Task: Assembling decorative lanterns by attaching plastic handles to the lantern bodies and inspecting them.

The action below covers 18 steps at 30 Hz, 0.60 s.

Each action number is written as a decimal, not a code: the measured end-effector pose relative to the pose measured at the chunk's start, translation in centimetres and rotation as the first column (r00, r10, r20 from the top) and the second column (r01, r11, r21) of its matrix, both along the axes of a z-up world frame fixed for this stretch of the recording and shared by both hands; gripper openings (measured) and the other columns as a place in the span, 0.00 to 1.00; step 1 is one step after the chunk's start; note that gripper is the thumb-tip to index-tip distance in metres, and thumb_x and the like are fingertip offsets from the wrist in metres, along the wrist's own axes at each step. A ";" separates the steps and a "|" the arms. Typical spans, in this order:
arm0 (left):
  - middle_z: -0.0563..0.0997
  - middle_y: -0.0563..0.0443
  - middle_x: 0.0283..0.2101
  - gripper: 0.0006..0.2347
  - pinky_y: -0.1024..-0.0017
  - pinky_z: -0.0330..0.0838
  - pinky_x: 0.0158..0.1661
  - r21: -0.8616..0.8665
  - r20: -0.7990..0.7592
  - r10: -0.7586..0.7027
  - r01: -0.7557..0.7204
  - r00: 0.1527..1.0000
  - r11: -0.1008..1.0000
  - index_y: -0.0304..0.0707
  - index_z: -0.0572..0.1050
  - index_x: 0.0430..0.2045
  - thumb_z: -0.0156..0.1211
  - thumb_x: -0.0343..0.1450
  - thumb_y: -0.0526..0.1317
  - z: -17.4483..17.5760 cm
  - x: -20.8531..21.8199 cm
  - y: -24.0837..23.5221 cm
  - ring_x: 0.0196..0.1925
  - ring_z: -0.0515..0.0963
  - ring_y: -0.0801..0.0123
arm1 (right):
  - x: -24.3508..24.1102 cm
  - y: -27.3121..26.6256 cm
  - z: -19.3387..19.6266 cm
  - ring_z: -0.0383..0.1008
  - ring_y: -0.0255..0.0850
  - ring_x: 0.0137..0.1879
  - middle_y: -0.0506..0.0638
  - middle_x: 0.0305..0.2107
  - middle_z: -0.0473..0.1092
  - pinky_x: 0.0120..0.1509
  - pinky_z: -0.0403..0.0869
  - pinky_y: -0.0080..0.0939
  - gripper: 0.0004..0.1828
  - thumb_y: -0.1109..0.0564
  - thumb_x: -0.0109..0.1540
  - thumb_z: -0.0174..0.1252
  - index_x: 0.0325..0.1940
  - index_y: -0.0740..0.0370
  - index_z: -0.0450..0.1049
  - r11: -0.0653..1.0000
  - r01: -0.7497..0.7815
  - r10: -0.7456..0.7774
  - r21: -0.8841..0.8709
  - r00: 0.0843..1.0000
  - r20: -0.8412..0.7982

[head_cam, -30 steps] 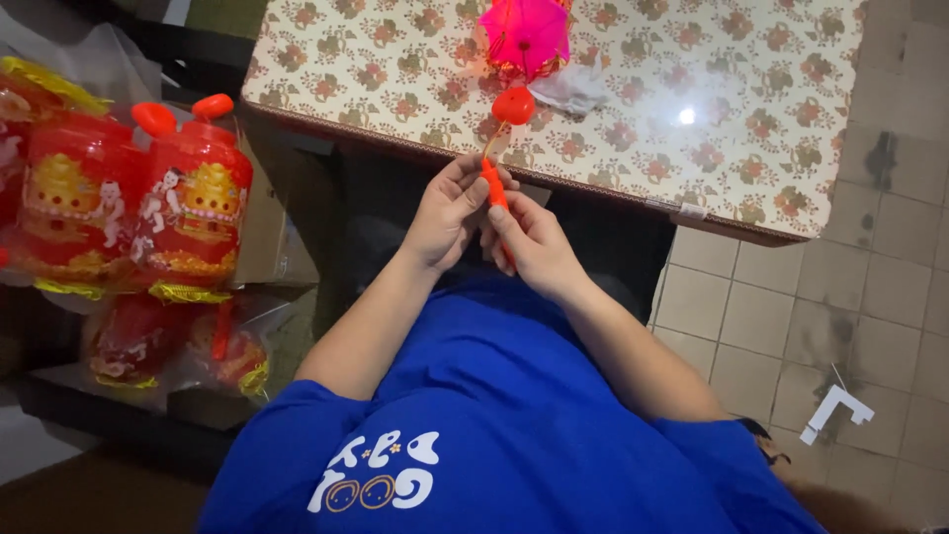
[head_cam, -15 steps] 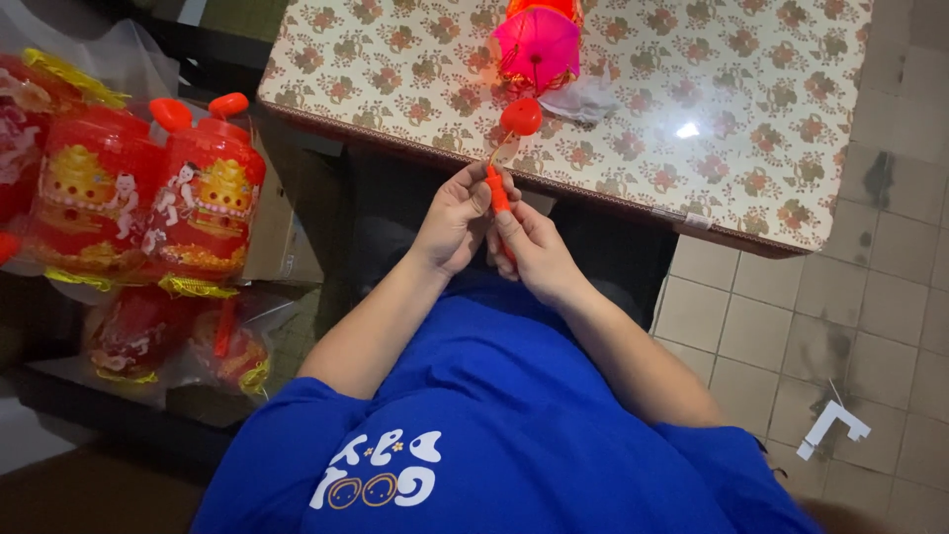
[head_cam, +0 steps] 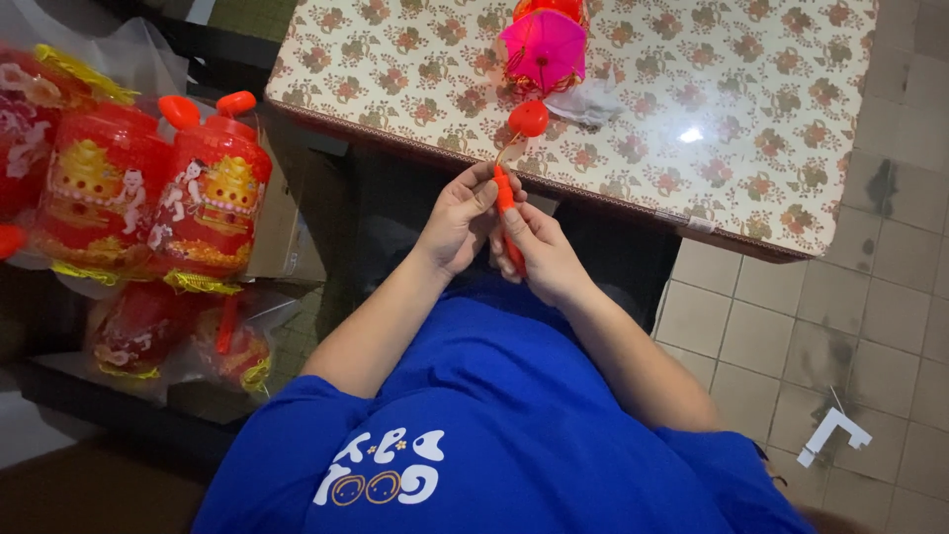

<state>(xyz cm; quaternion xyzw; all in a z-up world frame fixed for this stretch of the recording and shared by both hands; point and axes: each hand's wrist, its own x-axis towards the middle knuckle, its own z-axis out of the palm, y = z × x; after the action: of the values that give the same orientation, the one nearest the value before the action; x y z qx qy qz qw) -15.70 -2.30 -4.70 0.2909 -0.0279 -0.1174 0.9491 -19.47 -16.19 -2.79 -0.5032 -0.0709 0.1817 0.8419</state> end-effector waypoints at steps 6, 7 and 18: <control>0.83 0.31 0.45 0.11 0.60 0.81 0.50 -0.006 -0.022 -0.011 0.011 1.000 1.000 0.29 0.73 0.50 0.62 0.74 0.32 1.4 -0.2 0.4 0.46 0.86 0.50 | -0.3 0.2 1.8 0.64 0.35 0.19 0.54 0.24 0.64 0.19 0.66 0.32 0.18 0.52 0.74 0.44 0.52 0.73 0.66 1.000 0.007 -0.007 -0.006 1.000 -0.018; 0.83 0.31 0.45 0.11 0.60 0.81 0.50 -0.006 -0.021 -0.010 0.010 1.000 1.000 0.29 0.73 0.50 0.62 0.74 0.32 1.3 -0.2 0.4 0.46 0.86 0.50 | -0.3 0.2 1.9 0.64 0.35 0.19 0.54 0.24 0.64 0.19 0.66 0.32 0.18 0.52 0.74 0.44 0.52 0.73 0.66 1.000 0.006 -0.007 -0.006 1.000 -0.018; 0.83 0.31 0.45 0.11 0.61 0.82 0.48 -0.016 -0.057 0.000 -0.001 0.998 1.000 0.28 0.74 0.50 0.61 0.74 0.31 1.2 -0.2 0.4 0.45 0.86 0.51 | -0.3 0.2 1.1 0.67 0.36 0.20 0.55 0.25 0.65 0.19 0.68 0.33 0.18 0.51 0.74 0.46 0.53 0.73 0.67 1.000 0.012 -0.012 0.020 1.000 -0.009</control>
<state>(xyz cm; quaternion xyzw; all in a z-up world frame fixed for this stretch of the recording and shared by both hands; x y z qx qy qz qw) -15.93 -1.91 -3.46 0.2798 -0.0015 -0.1253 0.9519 -19.74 -15.95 -1.74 -0.4945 -0.0659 0.1781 0.8482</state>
